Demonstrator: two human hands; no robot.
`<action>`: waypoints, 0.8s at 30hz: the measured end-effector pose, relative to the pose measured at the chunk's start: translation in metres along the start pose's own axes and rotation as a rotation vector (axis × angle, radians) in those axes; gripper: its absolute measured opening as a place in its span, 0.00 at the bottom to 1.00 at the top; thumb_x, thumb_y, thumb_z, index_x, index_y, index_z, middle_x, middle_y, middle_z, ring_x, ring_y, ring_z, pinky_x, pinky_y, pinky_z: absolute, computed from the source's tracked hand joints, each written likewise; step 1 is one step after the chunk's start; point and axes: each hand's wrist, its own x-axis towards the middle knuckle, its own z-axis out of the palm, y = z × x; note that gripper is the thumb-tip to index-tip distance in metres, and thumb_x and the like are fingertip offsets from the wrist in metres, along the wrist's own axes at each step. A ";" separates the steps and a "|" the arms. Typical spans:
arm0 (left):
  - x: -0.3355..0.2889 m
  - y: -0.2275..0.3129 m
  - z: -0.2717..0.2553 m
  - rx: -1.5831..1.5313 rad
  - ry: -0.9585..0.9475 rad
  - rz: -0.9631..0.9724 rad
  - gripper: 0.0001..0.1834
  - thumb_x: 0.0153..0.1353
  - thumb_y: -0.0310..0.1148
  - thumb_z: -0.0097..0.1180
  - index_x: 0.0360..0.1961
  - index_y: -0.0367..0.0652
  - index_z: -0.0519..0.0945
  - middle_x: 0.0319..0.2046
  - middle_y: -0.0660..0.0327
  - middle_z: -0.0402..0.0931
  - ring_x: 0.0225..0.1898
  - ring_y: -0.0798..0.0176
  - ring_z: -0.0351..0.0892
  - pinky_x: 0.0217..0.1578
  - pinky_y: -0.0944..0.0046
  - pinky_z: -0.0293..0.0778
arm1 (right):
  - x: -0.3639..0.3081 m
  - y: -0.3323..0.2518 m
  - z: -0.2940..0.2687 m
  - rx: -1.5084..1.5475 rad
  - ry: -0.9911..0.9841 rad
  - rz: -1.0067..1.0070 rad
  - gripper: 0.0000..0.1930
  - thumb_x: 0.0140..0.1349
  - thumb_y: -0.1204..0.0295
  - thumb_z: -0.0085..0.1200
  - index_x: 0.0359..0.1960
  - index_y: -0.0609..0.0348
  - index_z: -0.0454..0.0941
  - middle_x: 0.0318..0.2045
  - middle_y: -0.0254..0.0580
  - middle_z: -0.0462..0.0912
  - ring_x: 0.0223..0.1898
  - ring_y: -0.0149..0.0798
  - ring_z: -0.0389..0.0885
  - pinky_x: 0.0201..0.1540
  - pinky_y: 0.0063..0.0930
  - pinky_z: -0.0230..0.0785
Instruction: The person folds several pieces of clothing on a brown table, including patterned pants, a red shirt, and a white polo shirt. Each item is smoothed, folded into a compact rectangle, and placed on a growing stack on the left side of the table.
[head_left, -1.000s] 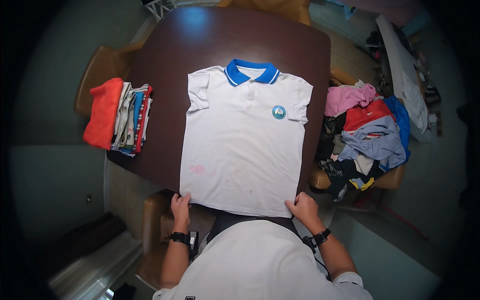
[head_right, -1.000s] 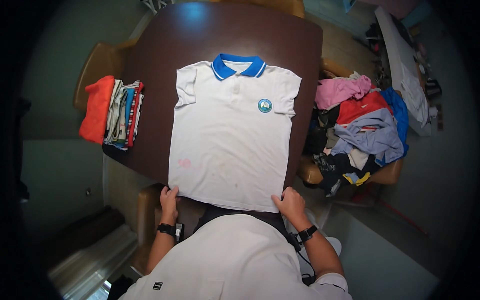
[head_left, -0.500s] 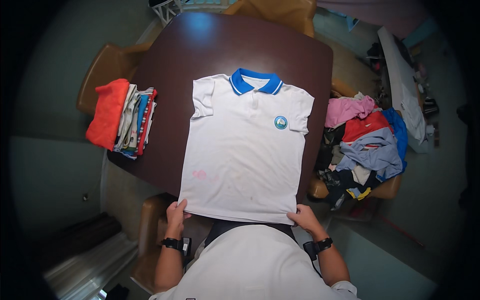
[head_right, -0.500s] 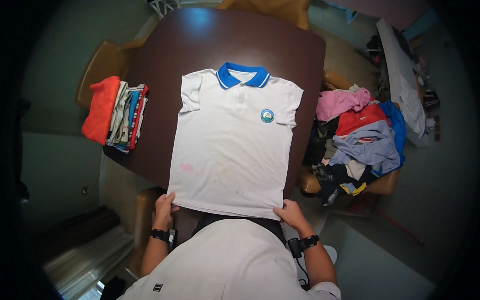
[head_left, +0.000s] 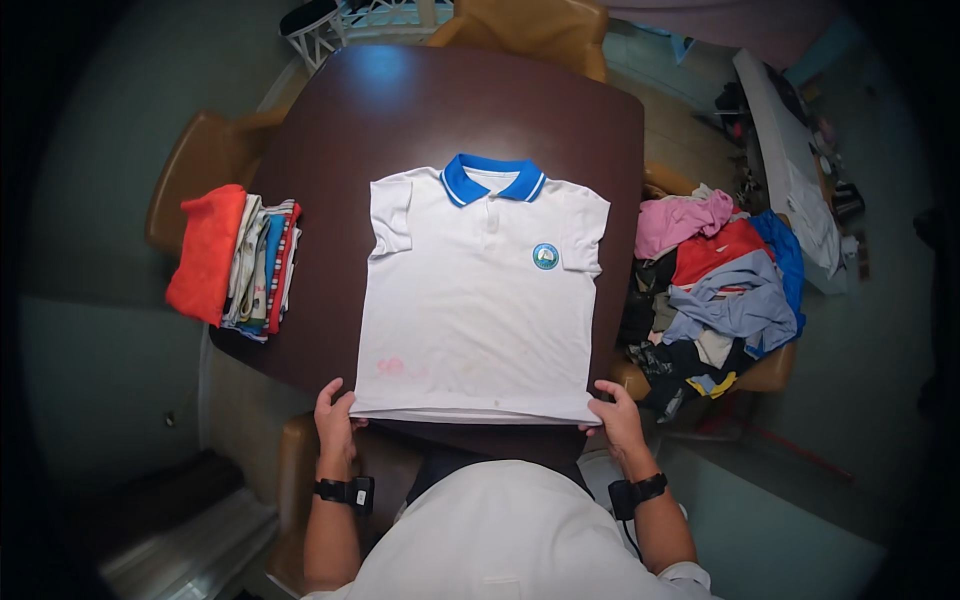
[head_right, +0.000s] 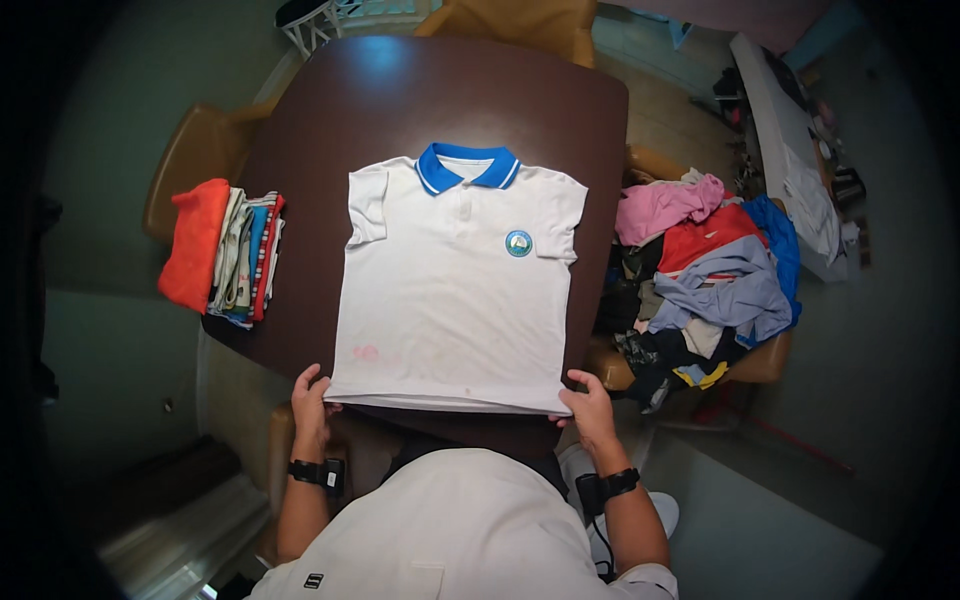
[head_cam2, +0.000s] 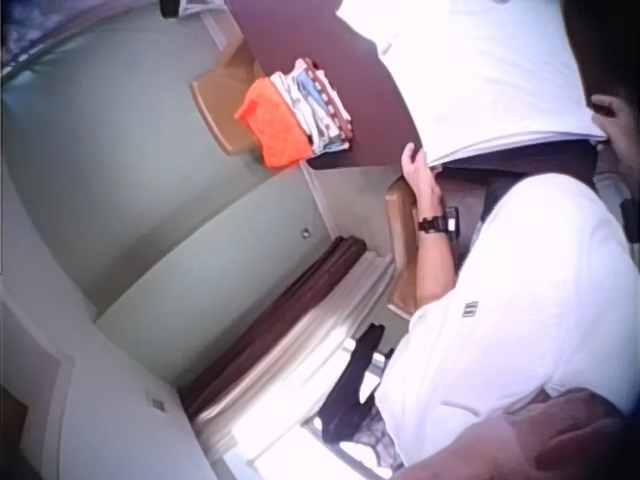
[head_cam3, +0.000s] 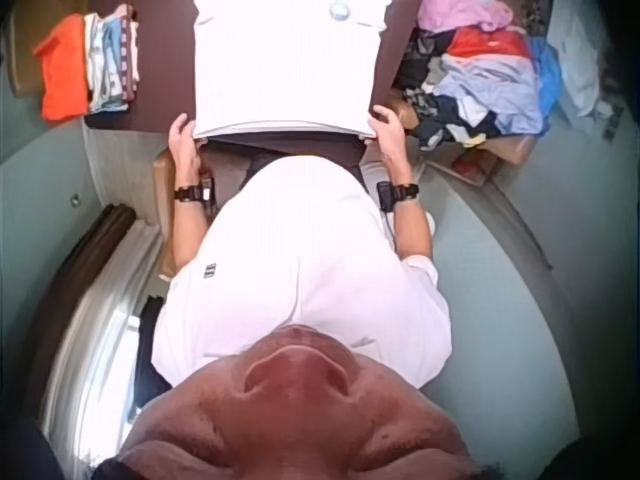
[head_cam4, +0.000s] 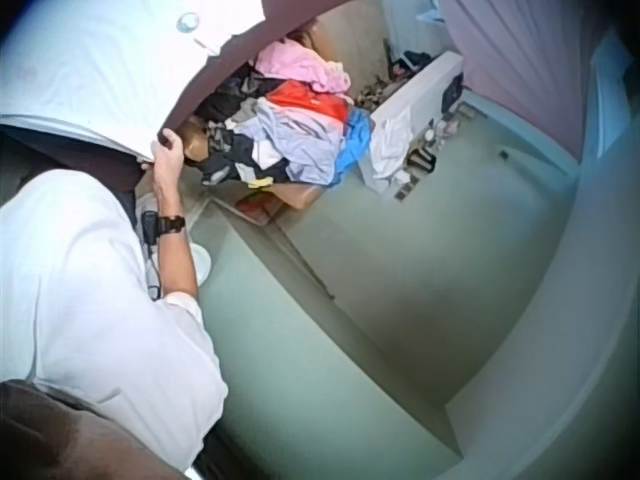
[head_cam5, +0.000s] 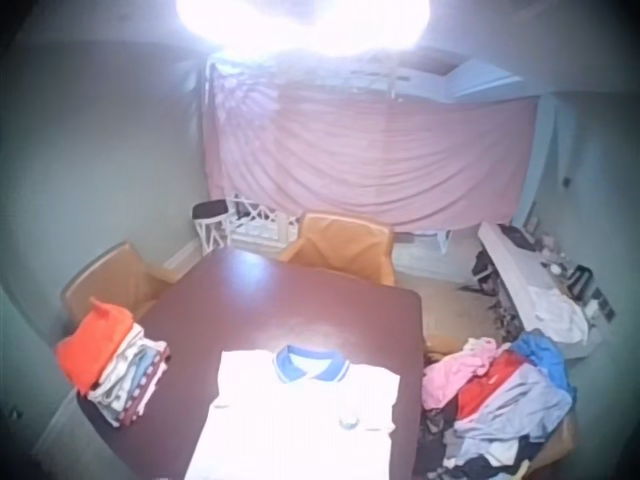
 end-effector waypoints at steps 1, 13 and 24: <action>0.007 0.006 0.002 -0.008 -0.025 0.010 0.21 0.74 0.30 0.61 0.65 0.38 0.78 0.41 0.56 0.87 0.32 0.62 0.87 0.29 0.63 0.85 | 0.009 0.000 -0.003 0.066 -0.015 -0.002 0.20 0.75 0.73 0.59 0.65 0.65 0.76 0.42 0.50 0.90 0.33 0.40 0.91 0.29 0.29 0.82; 0.084 0.137 0.072 0.099 -0.374 0.267 0.21 0.71 0.19 0.58 0.64 0.33 0.77 0.54 0.50 0.87 0.51 0.58 0.91 0.49 0.62 0.90 | 0.096 -0.118 0.011 0.097 -0.209 -0.341 0.30 0.71 0.86 0.51 0.75 0.74 0.68 0.60 0.49 0.87 0.56 0.37 0.89 0.55 0.32 0.87; 0.175 0.209 0.148 0.335 -0.301 0.374 0.10 0.76 0.37 0.66 0.42 0.40 0.88 0.32 0.67 0.85 0.30 0.74 0.80 0.32 0.71 0.77 | 0.201 -0.191 0.036 -0.157 0.176 -0.420 0.13 0.75 0.61 0.66 0.40 0.59 0.88 0.30 0.29 0.84 0.27 0.24 0.80 0.28 0.22 0.73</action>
